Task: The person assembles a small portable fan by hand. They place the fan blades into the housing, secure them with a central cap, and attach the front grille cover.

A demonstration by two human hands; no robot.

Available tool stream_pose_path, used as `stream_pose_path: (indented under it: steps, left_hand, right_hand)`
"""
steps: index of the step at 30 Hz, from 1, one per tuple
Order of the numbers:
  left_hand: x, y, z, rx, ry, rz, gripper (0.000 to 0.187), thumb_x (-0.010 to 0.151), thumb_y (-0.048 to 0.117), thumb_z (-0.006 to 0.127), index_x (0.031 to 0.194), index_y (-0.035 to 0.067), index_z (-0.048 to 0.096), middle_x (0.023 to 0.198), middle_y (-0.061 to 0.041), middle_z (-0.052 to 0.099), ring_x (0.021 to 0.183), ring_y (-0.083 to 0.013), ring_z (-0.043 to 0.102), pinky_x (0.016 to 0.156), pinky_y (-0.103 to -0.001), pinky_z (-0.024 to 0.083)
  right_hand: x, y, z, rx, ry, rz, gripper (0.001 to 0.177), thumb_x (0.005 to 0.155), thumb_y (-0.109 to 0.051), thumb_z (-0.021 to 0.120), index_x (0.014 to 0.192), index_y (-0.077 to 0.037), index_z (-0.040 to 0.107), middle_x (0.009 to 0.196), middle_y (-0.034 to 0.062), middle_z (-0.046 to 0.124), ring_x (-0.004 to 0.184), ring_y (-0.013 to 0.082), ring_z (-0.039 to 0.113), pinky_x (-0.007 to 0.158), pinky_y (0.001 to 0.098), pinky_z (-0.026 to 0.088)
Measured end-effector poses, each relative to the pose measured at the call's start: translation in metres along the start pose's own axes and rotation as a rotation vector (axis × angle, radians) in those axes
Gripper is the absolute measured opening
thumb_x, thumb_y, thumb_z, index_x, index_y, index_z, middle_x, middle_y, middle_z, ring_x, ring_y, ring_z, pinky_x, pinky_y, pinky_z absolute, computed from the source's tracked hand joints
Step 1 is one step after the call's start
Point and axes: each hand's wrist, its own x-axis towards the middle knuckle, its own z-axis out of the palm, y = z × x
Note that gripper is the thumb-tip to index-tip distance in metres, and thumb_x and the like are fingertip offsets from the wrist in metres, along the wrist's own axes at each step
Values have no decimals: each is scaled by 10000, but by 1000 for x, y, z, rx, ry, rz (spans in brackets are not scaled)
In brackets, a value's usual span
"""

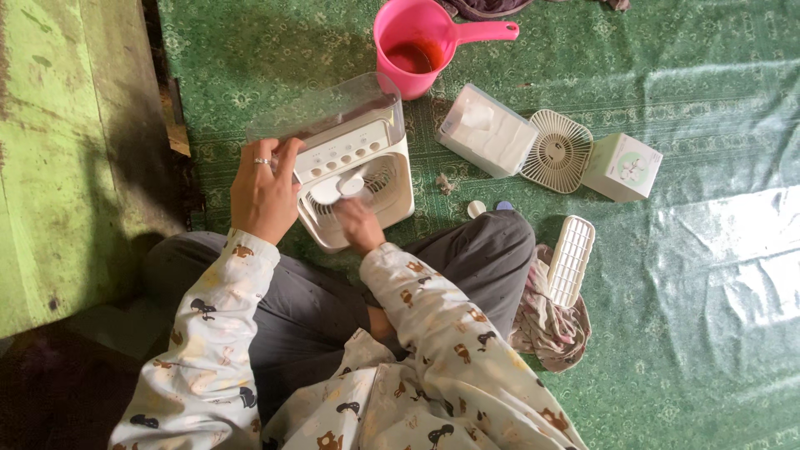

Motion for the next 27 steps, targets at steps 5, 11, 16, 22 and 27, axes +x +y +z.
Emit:
stream_pose_path:
  steps: [5,11,16,22,27]
  left_hand:
    - [-5,0,0,30,41,35,712,729,48,881,1360,151,568,1223,-107,528,1136,-298,584,870,-402,573]
    - [1,-2,6,37,14,10,710,734,48,884,1361,150,566,1236,-119,523,1118,-296,586,826,-402,588]
    - [-2,0,3,56,52,38,707,731,54,883,1355,144,564,1217,-111,519,1132,-307,584,847,-411,590]
    - [0,1,4,38,15,-1,697,739,33,870,1357,153,571,1240,-111,526,1136,-292,585,845,-394,586]
    - [-2,3,-2,14,33,9,697,739,40,872,1359,141,568,1231,-115,526,1114,-290,590,840,-409,578]
  right_hand:
    - [-29,26,-21,127,184,510,127,877,69,696,951,-7,766,1013,129,761,859,249,750,766,331,619]
    - [-13,22,-56,537,469,870,50,913,37,731,956,33,705,918,100,735,809,141,685,740,269,561]
    - [10,26,-48,665,636,807,78,938,78,657,969,6,650,972,46,696,899,119,687,829,250,576]
    - [33,17,-18,368,628,771,74,906,35,720,960,-10,694,981,46,653,811,127,665,732,248,573]
    - [9,9,0,392,490,900,107,857,2,725,959,-11,755,960,75,691,791,122,673,739,262,536]
